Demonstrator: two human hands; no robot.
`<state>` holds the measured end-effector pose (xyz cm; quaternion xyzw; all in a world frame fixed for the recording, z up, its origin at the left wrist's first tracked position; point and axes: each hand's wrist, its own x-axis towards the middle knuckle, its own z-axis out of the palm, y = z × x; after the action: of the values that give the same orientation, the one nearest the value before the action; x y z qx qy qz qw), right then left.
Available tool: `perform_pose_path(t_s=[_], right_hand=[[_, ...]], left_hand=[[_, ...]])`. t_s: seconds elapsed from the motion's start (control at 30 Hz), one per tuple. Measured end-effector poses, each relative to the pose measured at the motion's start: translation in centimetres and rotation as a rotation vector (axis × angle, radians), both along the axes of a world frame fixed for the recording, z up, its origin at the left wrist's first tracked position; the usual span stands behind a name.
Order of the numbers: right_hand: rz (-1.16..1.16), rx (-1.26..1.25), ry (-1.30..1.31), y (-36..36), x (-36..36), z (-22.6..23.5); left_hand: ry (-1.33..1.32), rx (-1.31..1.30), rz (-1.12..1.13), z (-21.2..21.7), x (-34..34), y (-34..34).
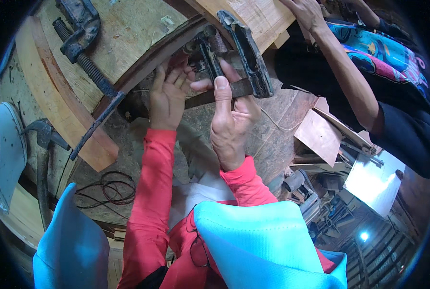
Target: Assembling, gluing, and clamping wooden planks to form a panel.
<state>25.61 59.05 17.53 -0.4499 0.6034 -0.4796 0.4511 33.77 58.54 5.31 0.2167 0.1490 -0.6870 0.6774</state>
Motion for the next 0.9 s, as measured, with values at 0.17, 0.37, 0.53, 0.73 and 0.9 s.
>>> perform_pose_path(t_s=[0.17, 0.37, 0.53, 0.73, 0.9], right_hand=[[0.032, -0.113, 0.101, -0.5, 0.7, -1.6], [0.004, -0.178, 0.307, -0.9, 1.1, -2.6], [-0.027, -0.186, 0.385, -1.6, 1.7, -2.9], [-0.042, -0.208, 0.413, -2.2, 1.9, -3.3], [0.039, -0.165, 0.486, -2.8, 1.4, -2.8]], left_hand=[[-0.018, -0.072, -0.062, -3.2, -0.2, -1.6], [0.054, -0.066, -0.078, -3.8, -0.8, -3.2], [0.126, -0.109, -0.152, -5.6, -1.2, -4.5], [0.125, -0.131, -0.188, -6.3, -1.6, -5.7], [0.092, -0.134, -0.244, -5.5, -1.3, -6.3]])
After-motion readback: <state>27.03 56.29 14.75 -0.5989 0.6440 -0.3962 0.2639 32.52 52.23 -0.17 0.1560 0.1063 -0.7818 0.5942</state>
